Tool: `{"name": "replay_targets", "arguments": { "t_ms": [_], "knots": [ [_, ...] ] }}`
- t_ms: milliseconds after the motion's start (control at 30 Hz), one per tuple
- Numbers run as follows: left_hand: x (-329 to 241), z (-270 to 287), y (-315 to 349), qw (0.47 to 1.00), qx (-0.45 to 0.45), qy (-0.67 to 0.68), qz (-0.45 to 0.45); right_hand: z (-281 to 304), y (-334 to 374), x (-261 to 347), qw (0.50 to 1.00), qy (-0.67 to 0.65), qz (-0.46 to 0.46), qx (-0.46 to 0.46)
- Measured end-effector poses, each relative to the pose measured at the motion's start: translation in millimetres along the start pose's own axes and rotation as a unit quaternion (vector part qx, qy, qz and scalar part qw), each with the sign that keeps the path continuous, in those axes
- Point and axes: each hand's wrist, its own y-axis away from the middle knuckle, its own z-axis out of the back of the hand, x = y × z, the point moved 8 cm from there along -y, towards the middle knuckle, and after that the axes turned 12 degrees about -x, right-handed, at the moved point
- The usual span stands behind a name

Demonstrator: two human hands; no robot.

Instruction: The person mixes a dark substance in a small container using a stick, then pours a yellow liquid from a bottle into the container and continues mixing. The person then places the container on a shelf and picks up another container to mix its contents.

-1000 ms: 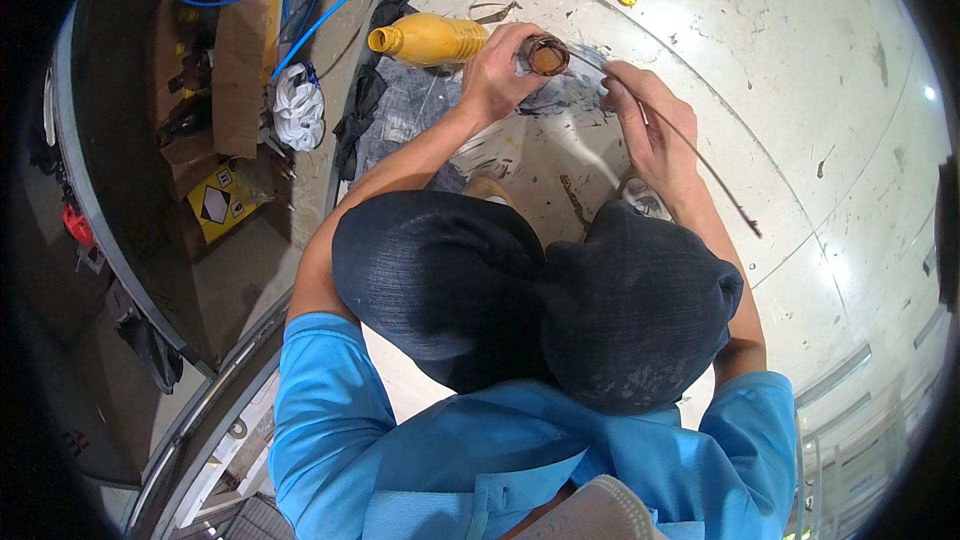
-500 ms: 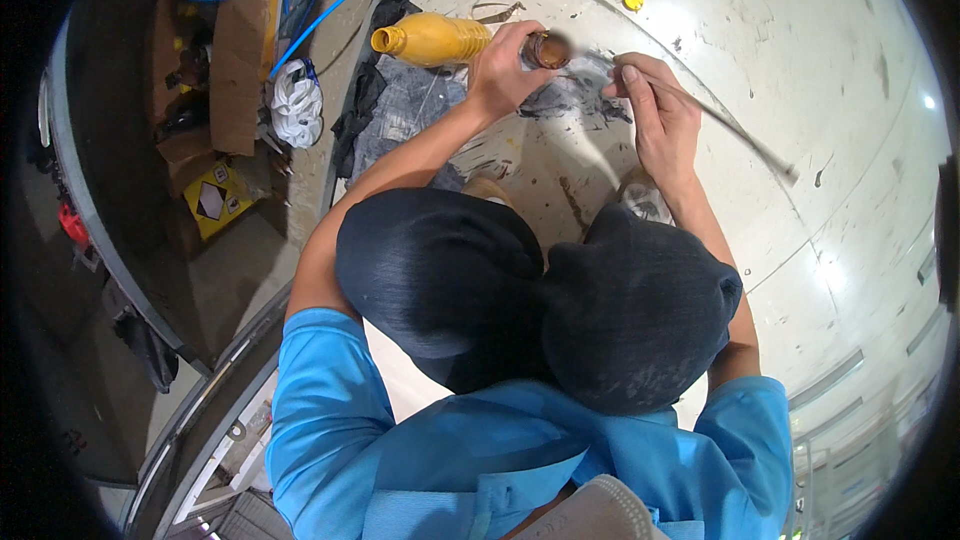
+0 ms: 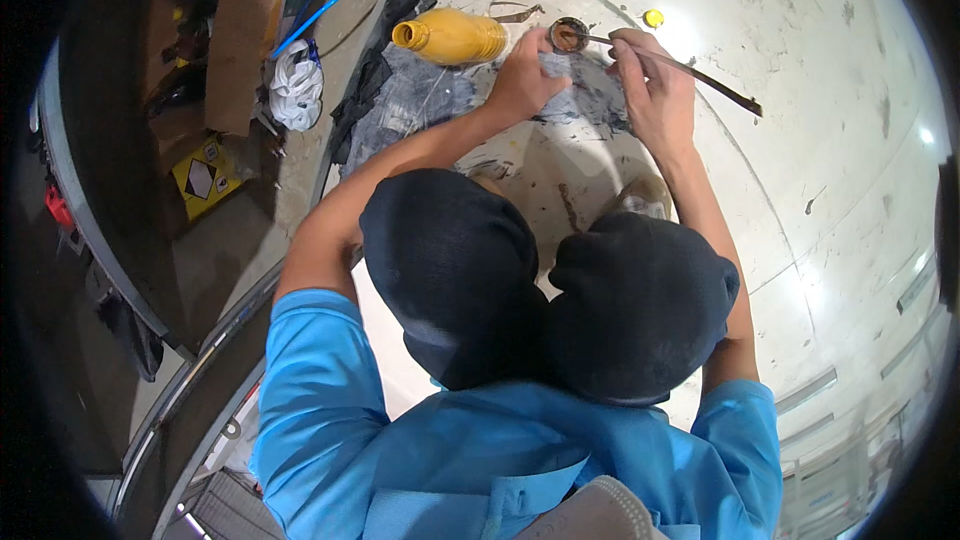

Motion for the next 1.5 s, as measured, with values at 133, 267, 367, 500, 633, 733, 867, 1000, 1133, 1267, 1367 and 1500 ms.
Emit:
{"name": "replay_targets", "arguments": {
  "t_ms": [133, 267, 367, 500, 633, 733, 867, 1000, 1133, 1267, 1367, 1500],
  "knots": [
    [40.5, 26.9, 38.8, 0.956, 0.175, 0.017, 0.233, 6.9, 2.7, -3.9, 1.0, 0.021, 0.004, 0.013],
    [69.7, 93.4, 31.6, 0.954, 0.072, 0.002, 0.292, 7.6, 3.4, -6.8, 1.0, 0.009, 0.02, 0.003],
    [38.8, 127.8, 6.6, 0.974, -0.067, 0.2, 0.082, 3.0, 6.6, -10.1, 1.0, 0.009, 0.004, 0.004],
    [19.3, 136.9, -15.5, 0.993, -0.004, 0.119, 0.007, 1.1, 10.4, -8.1, 1.0, 0.012, -0.011, -0.006],
    [12.8, 123.3, -32.8, 0.979, 0.064, 0.18, 0.078, 1.1, 9.0, -5.5, 1.0, 0.005, -0.007, -0.029],
    [1.9, 119.8, -45.9, 0.979, 0.103, 0.161, 0.073, 3.8, 13.9, -6.4, 0.999, 0.008, 0.009, -0.038],
    [-18.6, 126.8, -46.6, 0.968, 0.213, 0.123, 0.054, 9.6, 22.6, -12.3, 0.998, -0.028, 0.007, -0.05],
    [-36.1, 132.3, -39.3, 0.958, 0.282, 0.05, 0.007, 10.0, 23.5, -14.7, 0.998, -0.026, 0.016, -0.047],
    [-22.7, 114.7, -31.7, 0.94, 0.333, -0.038, 0.058, 11.4, 27.5, -20.1, 0.997, -0.041, 0.001, -0.061],
    [-15.7, 112.5, -28.2, 0.938, 0.309, -0.152, 0.024, 9.9, 30.2, -19.7, 0.997, -0.048, 0.022, -0.063],
    [-15.6, 112.4, -29.3, 0.928, 0.307, -0.208, 0.032, 8.8, 31.2, -21.2, 0.996, -0.053, 0.015, -0.063],
    [-20.2, 110.3, -32.2, 0.913, 0.303, -0.271, 0.036, 9.5, 30.6, -24.7, 0.995, -0.059, 0.007, -0.079]
  ]
}}
